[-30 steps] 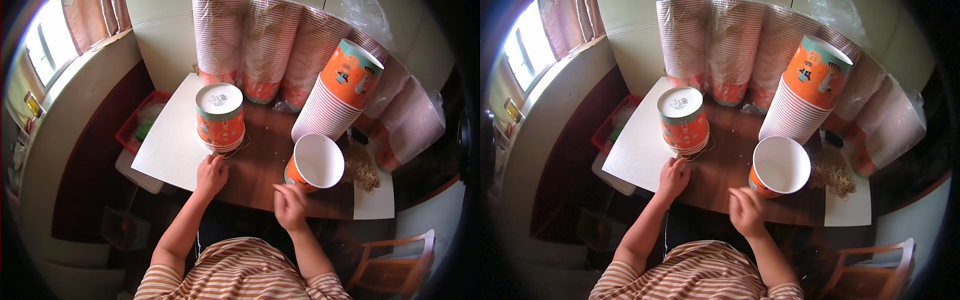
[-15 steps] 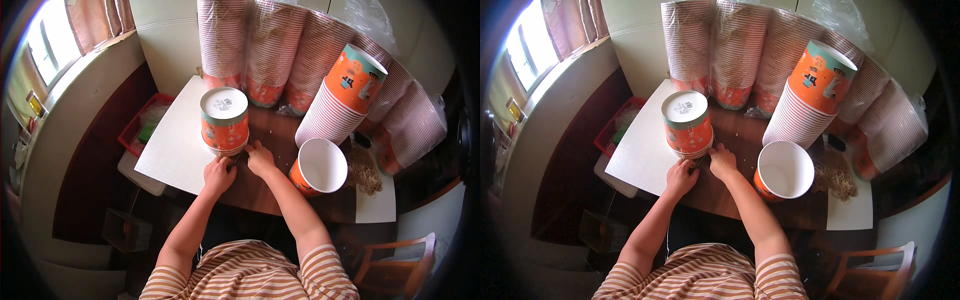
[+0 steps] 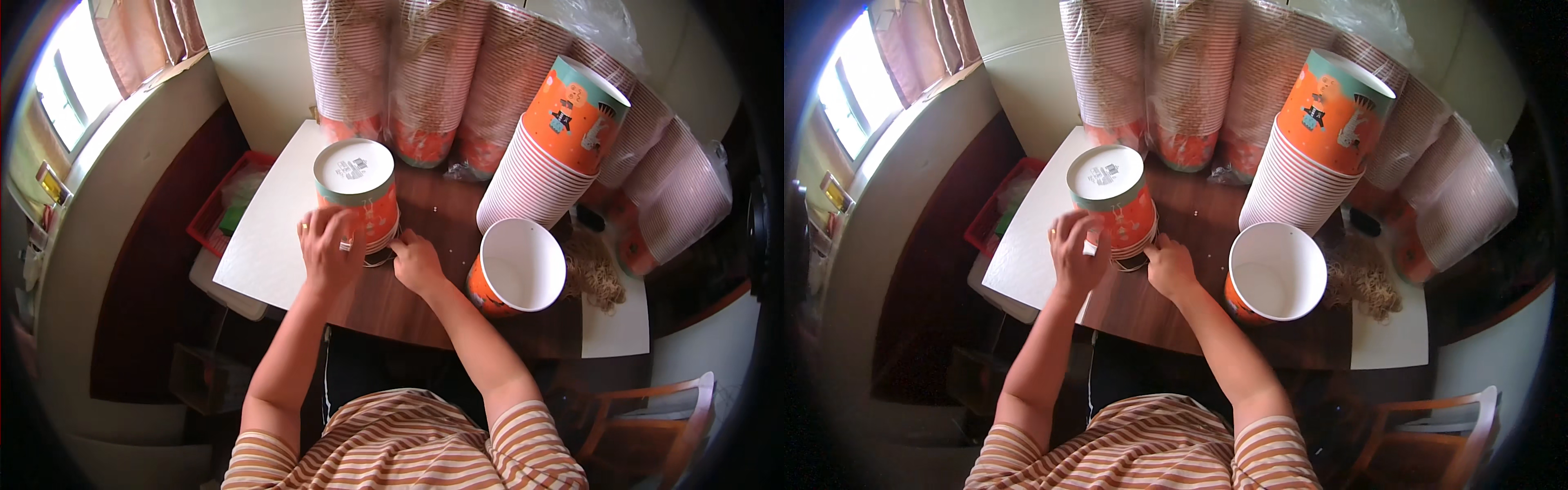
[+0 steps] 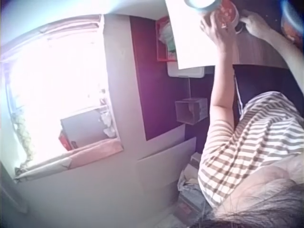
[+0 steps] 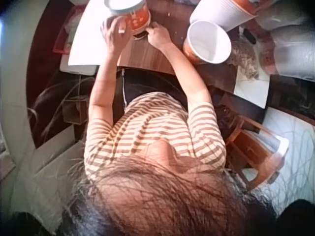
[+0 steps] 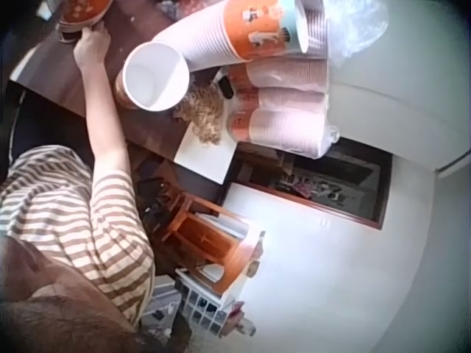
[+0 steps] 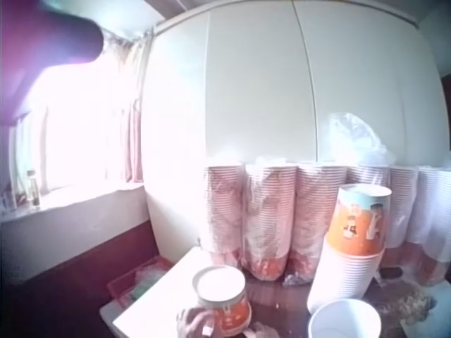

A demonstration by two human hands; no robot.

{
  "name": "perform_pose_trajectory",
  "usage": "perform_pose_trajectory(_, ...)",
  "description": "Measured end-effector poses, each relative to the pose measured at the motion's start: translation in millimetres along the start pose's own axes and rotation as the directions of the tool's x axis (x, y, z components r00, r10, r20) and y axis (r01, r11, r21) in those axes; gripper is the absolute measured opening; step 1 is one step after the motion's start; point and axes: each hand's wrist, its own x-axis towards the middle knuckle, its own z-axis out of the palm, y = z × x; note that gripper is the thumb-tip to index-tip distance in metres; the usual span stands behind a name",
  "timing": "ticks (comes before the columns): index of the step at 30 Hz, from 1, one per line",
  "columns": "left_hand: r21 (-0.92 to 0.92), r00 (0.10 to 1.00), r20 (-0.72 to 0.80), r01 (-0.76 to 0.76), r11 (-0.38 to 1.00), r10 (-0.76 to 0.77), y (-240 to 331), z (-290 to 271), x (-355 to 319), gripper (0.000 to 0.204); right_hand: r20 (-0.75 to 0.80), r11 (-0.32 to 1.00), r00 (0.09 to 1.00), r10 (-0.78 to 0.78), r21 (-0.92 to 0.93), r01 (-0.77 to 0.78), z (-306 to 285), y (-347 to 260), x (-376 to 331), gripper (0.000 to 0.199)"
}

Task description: Secure stacks of paper bowls using rubber bands for storage or shipment.

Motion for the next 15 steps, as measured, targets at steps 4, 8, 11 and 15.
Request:
perform_pose_trajectory(4,0.112,0.993,0.105,-0.075,0.991,0.063,-4,11,42,0.038,-0.1,0.998,0.995,0.002,0.066,0.004,11,14,-5,0.024)
perform_pose_trajectory(8,0.151,0.967,0.222,-0.16,0.976,0.125,-17,24,55,0.041,-0.099,0.996,0.991,0.09,0.025,-0.088,10,14,-8,0.025)
perform_pose_trajectory(11,0.096,0.953,0.275,-0.161,0.982,0.129,-28,27,53,0.037,-0.047,0.953,0.955,0.294,0.095,-0.289,11,13,-3,0.019)
perform_pose_trajectory(15,0.045,0.953,0.27,-0.154,0.987,0.136,-30,30,50,0.033,0.125,0.8,0.801,0.586,0.067,-0.596,11,4,15,0.02)
